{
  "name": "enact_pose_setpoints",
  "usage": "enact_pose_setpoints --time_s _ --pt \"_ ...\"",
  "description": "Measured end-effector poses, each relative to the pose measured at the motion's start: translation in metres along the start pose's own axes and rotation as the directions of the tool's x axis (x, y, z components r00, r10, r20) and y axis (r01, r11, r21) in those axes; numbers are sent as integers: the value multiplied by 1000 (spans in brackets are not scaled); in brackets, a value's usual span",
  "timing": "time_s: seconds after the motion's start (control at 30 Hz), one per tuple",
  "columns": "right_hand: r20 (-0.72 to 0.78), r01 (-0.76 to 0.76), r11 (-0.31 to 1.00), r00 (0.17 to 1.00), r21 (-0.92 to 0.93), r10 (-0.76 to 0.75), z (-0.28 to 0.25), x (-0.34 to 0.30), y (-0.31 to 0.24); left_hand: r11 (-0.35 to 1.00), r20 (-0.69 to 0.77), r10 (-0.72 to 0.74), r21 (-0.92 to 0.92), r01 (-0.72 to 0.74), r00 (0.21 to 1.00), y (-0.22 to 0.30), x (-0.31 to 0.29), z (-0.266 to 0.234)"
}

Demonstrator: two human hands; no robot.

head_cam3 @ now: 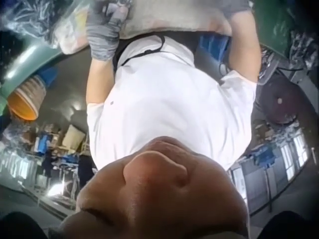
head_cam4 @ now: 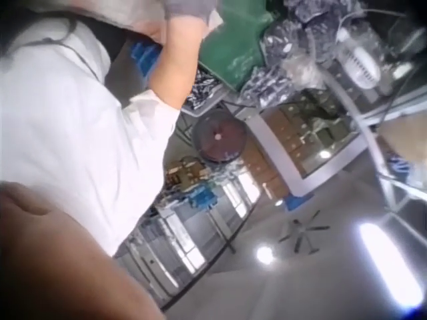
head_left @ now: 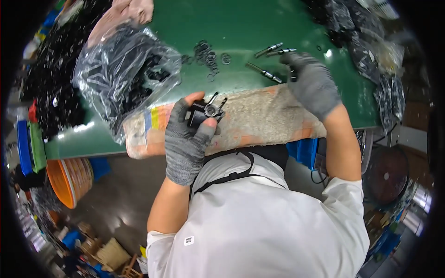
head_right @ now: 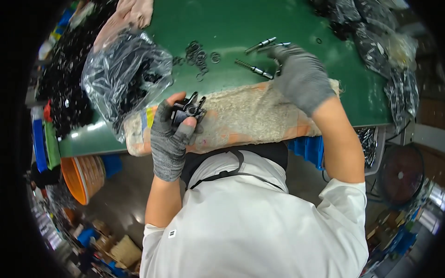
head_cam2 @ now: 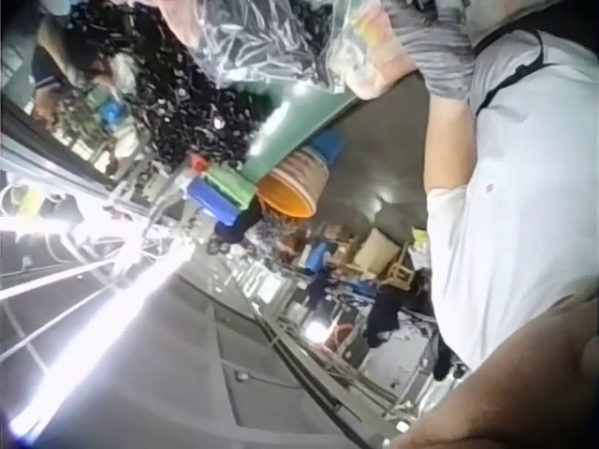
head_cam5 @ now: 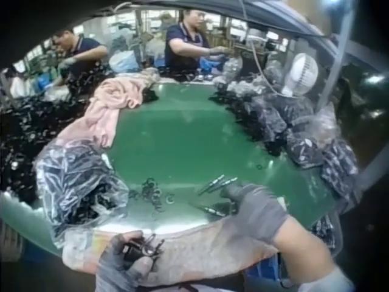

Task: Assembling small black components and metal fasteners at a workstation.

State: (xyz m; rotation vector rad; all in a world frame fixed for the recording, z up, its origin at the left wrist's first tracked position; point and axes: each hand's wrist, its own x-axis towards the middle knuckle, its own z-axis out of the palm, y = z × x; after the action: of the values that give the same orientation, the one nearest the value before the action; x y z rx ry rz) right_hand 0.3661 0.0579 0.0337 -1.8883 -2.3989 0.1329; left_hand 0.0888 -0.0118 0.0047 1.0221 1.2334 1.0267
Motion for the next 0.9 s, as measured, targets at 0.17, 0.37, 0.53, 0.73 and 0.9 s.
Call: enact_pose_setpoints --time_s 0.17,0.37,0.53,0.73,0.9 --pt "-342 243 435 925 867 164 -25 -21 -68 999 20 31 9 -31 999 -7 -2 -15" --pt "-467 451 359 883 817 -47 16 -13 -128 975 34 115 186 -119 993 -15 -4 -27" --pt "-469 634 598 770 491 -432 25 -1 -135 985 23 117 124 -119 993 -23 -8 -34" --pt "-497 496 -34 866 868 -54 32 24 -122 982 25 43 -183 -38 999 -26 -9 -53" --pt "-417 426 -247 904 870 91 47 52 -150 966 -11 7 -257 -9 1000 -44 -2 -64"
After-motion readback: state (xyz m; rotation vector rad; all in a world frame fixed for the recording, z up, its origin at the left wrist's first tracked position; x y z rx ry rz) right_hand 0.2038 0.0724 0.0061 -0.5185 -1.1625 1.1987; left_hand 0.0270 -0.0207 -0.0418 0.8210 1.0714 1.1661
